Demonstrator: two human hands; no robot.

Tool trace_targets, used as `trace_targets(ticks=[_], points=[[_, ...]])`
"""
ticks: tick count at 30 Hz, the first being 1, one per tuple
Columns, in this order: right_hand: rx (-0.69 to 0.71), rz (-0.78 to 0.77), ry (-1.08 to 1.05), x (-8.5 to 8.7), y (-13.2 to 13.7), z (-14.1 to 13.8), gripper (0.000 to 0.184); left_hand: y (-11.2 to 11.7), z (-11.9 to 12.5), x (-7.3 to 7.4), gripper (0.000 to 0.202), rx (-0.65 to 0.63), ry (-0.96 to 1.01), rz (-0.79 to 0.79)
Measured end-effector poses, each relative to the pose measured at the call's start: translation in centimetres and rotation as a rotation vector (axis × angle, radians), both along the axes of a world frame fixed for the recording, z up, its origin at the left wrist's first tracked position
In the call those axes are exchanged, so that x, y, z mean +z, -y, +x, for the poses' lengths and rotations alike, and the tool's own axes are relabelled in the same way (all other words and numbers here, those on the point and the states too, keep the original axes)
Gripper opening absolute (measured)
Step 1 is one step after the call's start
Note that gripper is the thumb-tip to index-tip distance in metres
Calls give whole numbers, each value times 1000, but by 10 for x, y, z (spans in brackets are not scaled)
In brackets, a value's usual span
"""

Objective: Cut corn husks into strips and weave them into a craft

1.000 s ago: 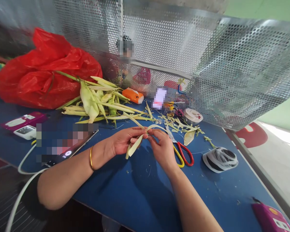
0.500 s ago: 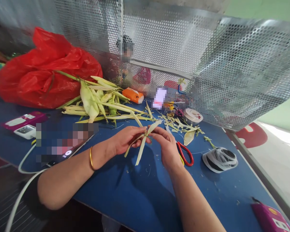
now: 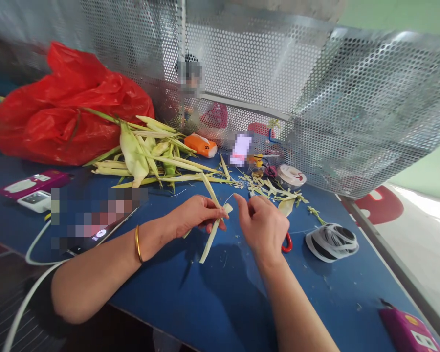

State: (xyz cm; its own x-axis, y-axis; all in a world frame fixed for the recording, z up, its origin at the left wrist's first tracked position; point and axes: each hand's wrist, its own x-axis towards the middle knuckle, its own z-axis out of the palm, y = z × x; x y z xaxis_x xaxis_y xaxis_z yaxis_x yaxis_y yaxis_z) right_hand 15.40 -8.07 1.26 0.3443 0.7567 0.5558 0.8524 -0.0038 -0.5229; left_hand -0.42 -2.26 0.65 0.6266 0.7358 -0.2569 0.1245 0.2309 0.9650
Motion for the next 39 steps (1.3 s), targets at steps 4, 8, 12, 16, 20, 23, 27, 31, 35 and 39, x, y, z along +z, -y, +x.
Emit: trace_targets(ticks=[4,8,12,16,20,23,27,31,35,39], points=[[368,-10,-94,2,-1,-7,18,8,4,4,15,-46,-15,4],[463,-146,-494,-9,-4,-15,17,11,5,2,18,-118,5,35],[333,-57,-701,-19,-3,-17,20,8,3,-5,13,-184,13,40],[310,-69,-775,-23,-6,-16,25,5,2,-7,16,-169,7,22],[184,120,-372,-14,-6,-7,25,0,1,0,28,-17,58,-77],[126,35,-205,-4,-2,-3,37,-5,-1,5,30,107,130,-144],[356,-393,-395,-3,-1,-7,51,-7,-3,7,28,189,177,-101],[508,-477,-576,-8,-3,-15,47,-7,-3,3,14,201,170,-30],[493,-462,-658,-9,-2,-18,47,-7,-2,0,12,234,177,3],[510,-510,-735,-8,0,-19,47,-8,-2,-2,7,262,224,-42]])
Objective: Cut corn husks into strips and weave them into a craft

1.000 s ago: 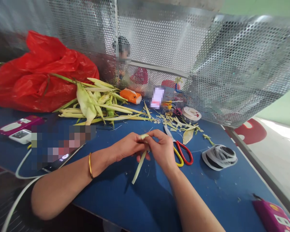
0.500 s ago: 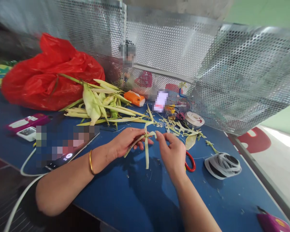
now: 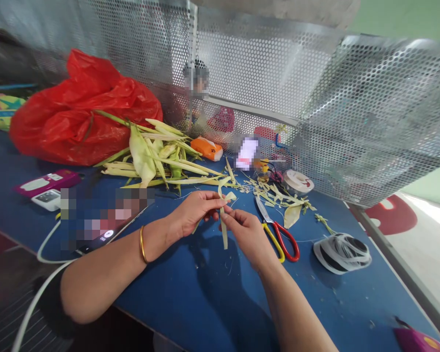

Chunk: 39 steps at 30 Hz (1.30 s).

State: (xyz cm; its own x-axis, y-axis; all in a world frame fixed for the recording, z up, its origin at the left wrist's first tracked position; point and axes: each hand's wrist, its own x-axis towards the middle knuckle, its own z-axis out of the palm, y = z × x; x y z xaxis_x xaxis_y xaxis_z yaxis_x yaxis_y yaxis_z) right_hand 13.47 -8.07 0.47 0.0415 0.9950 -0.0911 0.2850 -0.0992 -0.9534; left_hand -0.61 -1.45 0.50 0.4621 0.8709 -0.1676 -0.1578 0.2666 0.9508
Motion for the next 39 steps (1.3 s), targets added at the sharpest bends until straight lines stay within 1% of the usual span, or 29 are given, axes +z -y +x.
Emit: trace_targets(ticks=[3,5,9,12,15,17,19,21,23,25,26,27,28,29,31,33,34,37,39], points=[[56,-6,25,1,1,-1,47,0,0,0,6,-6,22,-8],[58,11,77,2,1,-1,47,1,1,1,9,2,29,-5],[64,88,172,3,1,1,42,2,5,0,9,65,45,-40],[76,116,227,3,1,2,42,2,6,-1,8,89,44,-65],[37,165,278,1,0,4,41,-1,3,1,11,59,54,-92],[-4,191,339,0,-1,6,42,-3,1,3,17,34,78,-139],[-56,202,436,-1,-2,9,42,-4,-2,4,26,19,102,-191],[-143,227,565,-1,-1,11,39,-5,-3,6,31,5,120,-224],[-262,341,694,-1,0,10,31,-5,-2,6,30,-9,136,-236],[-372,548,789,0,3,7,26,-3,-1,6,23,-4,168,-219],[-396,649,808,1,4,5,25,-2,1,6,18,0,191,-205],[-384,716,808,1,6,2,26,-1,2,5,14,6,219,-191],[-340,730,790,1,7,-2,27,1,4,4,11,12,246,-181],[-280,692,758,0,9,-6,28,2,5,4,10,15,267,-175],[-171,517,683,-3,9,-13,26,5,8,3,8,18,288,-173],[-128,353,612,-9,8,-18,26,8,10,2,7,17,291,-170],[-127,311,577,-13,7,-19,27,9,11,1,6,12,294,-170],[-143,294,508,-22,4,-21,31,11,12,0,6,-4,316,-173],[-163,307,516,-25,4,-22,32,11,13,0,5,-14,315,-175]])
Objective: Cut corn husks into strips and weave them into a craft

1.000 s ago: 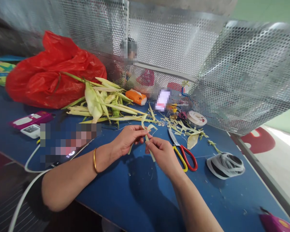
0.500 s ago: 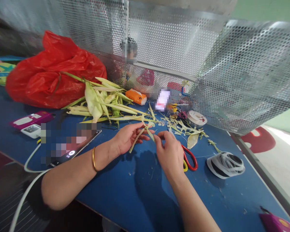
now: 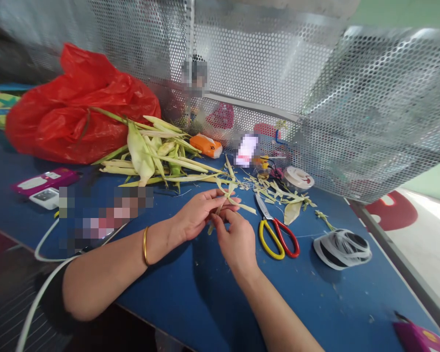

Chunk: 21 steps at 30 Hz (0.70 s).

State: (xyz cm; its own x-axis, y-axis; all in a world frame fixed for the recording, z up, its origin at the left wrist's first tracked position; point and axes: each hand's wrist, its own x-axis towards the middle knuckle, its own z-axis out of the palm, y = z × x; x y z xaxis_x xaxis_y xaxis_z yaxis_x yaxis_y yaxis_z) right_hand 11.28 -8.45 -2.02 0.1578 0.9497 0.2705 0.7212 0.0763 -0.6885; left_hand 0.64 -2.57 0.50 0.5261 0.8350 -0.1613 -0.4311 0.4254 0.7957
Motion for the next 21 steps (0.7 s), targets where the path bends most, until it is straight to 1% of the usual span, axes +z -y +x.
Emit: trace_targets(ticks=[3,9,12,14,16,18,19,20,21], points=[[6,12,31,0,0,1,31,0,-1,1,5,-1,-35,-3],[78,17,42,5,0,4,29,0,-1,0,8,21,-83,8],[103,8,113,9,2,4,31,-2,-2,-1,5,14,-92,32],[49,63,200,13,4,7,36,-4,-4,0,5,4,-82,51],[-79,207,271,17,4,11,38,-7,-6,1,8,-6,-77,59],[-207,353,298,20,2,18,33,-8,-8,3,12,-10,-92,50],[-229,377,286,21,0,21,31,-9,-8,3,13,-12,-105,48],[-209,348,249,21,-1,23,32,-9,-9,3,13,-12,-120,54],[-153,272,189,21,-3,24,32,-9,-8,3,13,-4,-134,64]])
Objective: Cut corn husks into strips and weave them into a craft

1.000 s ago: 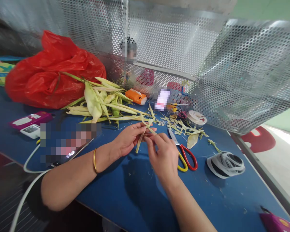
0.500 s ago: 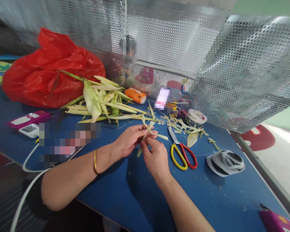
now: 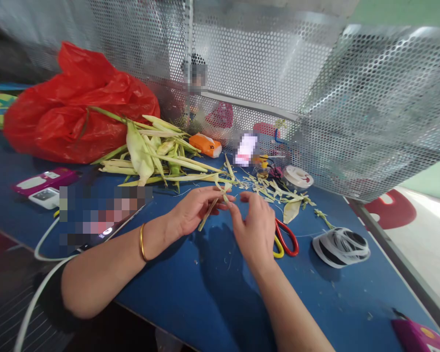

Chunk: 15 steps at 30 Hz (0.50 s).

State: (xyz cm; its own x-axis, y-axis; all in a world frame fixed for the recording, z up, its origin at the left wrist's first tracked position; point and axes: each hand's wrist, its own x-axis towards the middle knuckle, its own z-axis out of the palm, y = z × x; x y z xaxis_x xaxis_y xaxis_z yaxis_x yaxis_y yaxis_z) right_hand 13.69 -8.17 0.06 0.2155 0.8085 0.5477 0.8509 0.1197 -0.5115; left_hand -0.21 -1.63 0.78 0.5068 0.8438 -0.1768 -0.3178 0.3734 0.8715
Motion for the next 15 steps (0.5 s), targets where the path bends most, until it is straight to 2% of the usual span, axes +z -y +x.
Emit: trace_targets(ticks=[2,4,11,13,15], points=[[143,-197,-142,-1,-1,0,32,0,1,-2,12,31,-36,32],[202,-307,-221,-2,0,-4,36,0,2,-6,13,68,-76,64],[231,-325,-102,-2,3,-6,34,-1,5,-15,10,128,-125,67],[171,-315,3,-1,2,-1,35,-3,4,-14,13,91,-118,61],[81,-197,74,2,1,4,32,-3,3,-10,17,74,-138,90]])
